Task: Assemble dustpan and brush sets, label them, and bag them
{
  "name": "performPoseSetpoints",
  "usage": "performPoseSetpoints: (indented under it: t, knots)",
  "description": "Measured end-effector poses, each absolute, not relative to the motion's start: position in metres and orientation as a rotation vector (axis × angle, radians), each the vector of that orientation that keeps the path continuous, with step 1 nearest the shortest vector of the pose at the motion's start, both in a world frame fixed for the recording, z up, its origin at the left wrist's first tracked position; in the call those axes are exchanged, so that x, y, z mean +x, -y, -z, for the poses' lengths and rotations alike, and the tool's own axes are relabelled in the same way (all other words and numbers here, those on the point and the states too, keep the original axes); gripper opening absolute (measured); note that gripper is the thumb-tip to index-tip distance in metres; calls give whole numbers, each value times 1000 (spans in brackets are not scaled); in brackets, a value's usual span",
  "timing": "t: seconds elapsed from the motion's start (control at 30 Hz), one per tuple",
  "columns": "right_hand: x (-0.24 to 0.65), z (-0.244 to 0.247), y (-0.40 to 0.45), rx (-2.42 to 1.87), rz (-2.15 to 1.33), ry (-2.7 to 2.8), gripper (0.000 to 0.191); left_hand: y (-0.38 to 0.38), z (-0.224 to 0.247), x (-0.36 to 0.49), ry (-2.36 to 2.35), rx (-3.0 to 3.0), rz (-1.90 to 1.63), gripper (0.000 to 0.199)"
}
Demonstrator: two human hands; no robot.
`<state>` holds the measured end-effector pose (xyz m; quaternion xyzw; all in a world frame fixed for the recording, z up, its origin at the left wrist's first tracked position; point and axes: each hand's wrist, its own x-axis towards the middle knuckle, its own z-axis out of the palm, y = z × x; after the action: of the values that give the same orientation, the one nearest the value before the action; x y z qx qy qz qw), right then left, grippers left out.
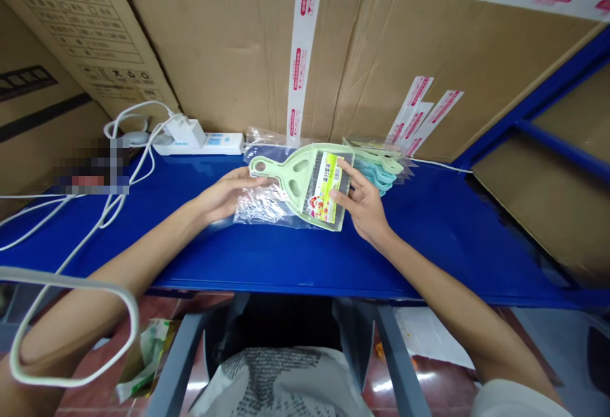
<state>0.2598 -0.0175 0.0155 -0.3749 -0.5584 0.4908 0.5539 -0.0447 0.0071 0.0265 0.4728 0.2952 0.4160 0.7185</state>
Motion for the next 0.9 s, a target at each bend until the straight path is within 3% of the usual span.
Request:
performPoseSetpoints:
  t: [0.17, 0.3, 0.47, 0.77, 0.9]
  knots:
    - [261, -19, 19, -886, -1154, 1370, 87, -2, -23, -40, -492, 1122, -743, 33]
    - [265, -19, 15, -853, -1182, 1395, 86, -5, -28, -40, -658, 1073, -960, 33]
    - [267, -10, 10, -789, -1212, 1461, 91, -9, -31, -43, -820, 1061, -1076, 49]
    - [262, -7, 15, -816, -1137, 1487, 92, -11, -31, -41, -708, 931, -1135, 15]
    - [261, -8, 15, -834, -1125, 1464, 91, -14, -30, -45, -788, 985, -1061, 18]
